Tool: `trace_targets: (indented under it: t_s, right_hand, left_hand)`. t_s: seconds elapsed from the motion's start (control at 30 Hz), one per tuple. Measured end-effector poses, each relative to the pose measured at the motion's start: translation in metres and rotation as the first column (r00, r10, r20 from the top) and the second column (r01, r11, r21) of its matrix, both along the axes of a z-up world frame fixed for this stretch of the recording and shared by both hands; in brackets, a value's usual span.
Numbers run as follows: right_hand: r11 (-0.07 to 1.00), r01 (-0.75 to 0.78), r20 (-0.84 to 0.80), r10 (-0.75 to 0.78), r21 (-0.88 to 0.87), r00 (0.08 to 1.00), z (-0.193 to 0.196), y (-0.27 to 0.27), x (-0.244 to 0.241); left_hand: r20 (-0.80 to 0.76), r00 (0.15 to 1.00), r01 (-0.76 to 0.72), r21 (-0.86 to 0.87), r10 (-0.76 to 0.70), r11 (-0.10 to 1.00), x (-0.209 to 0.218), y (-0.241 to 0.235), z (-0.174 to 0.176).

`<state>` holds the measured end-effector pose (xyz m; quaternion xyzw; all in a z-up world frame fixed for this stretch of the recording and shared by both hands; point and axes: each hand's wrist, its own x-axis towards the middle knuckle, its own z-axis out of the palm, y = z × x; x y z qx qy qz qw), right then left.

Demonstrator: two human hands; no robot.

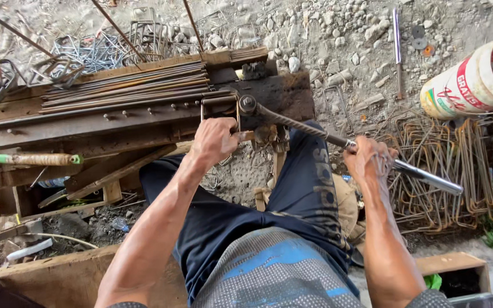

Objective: The person sits on a low wooden platform and uses a manual bending machine to shape metal rods. They insert a rod into the machine, turn a crank to bend it into a U-shape, and then remove the finished piece.

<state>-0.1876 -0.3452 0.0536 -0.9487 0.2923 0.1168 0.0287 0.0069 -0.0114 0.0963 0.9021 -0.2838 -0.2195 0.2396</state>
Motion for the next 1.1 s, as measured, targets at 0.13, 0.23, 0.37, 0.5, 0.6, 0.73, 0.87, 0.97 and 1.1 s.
trace_targets:
  t_s: [0.13,0.23,0.37,0.5,0.6,0.73,0.87,0.97,1.1]
  right_hand:
    - [1.000,-0.022,0.011,0.022,-0.006,1.000,0.006,0.000,0.001]
    - [0.999,0.007,0.052,-0.006,-0.031,0.999,-0.001,0.004,-0.010]
    - [0.997,0.030,0.047,-0.026,-0.077,0.999,-0.025,-0.006,-0.016]
    - [0.958,-0.079,-0.233,0.013,-0.277,0.972,0.092,0.078,0.001]
    - [0.961,0.140,-0.128,-0.112,0.238,0.985,0.132,0.077,0.034]
    - [0.997,0.021,0.093,-0.014,-0.070,0.996,-0.014,-0.010,0.006]
    - [0.998,-0.002,0.137,0.011,-0.062,0.990,-0.031,-0.027,0.004]
    - [0.998,-0.019,0.160,0.029,-0.065,0.987,-0.026,-0.024,0.007]
    - [0.997,-0.051,0.177,0.062,-0.064,0.982,-0.028,-0.030,0.012]
  left_hand:
    - [0.054,0.998,0.007,0.094,-0.012,0.996,0.011,-0.006,-0.021]
    - [0.027,0.998,0.046,0.194,-0.052,0.980,0.004,-0.005,-0.025]
    - [-0.042,0.997,0.066,0.171,-0.060,0.983,0.008,-0.002,-0.023]
    - [-0.045,0.996,0.079,0.162,-0.073,0.984,0.006,-0.002,-0.016]
    - [-0.012,0.995,0.100,0.138,-0.099,0.985,0.005,-0.001,-0.007]
    - [-0.036,0.993,0.117,0.125,-0.113,0.985,0.011,0.002,-0.020]
    - [0.030,0.988,0.148,0.148,-0.154,0.978,0.010,0.002,-0.033]
    - [0.180,0.972,0.138,0.084,-0.151,0.987,0.004,0.013,-0.036]
    - [0.437,0.899,0.047,-0.071,-0.011,0.996,-0.008,0.033,0.018]
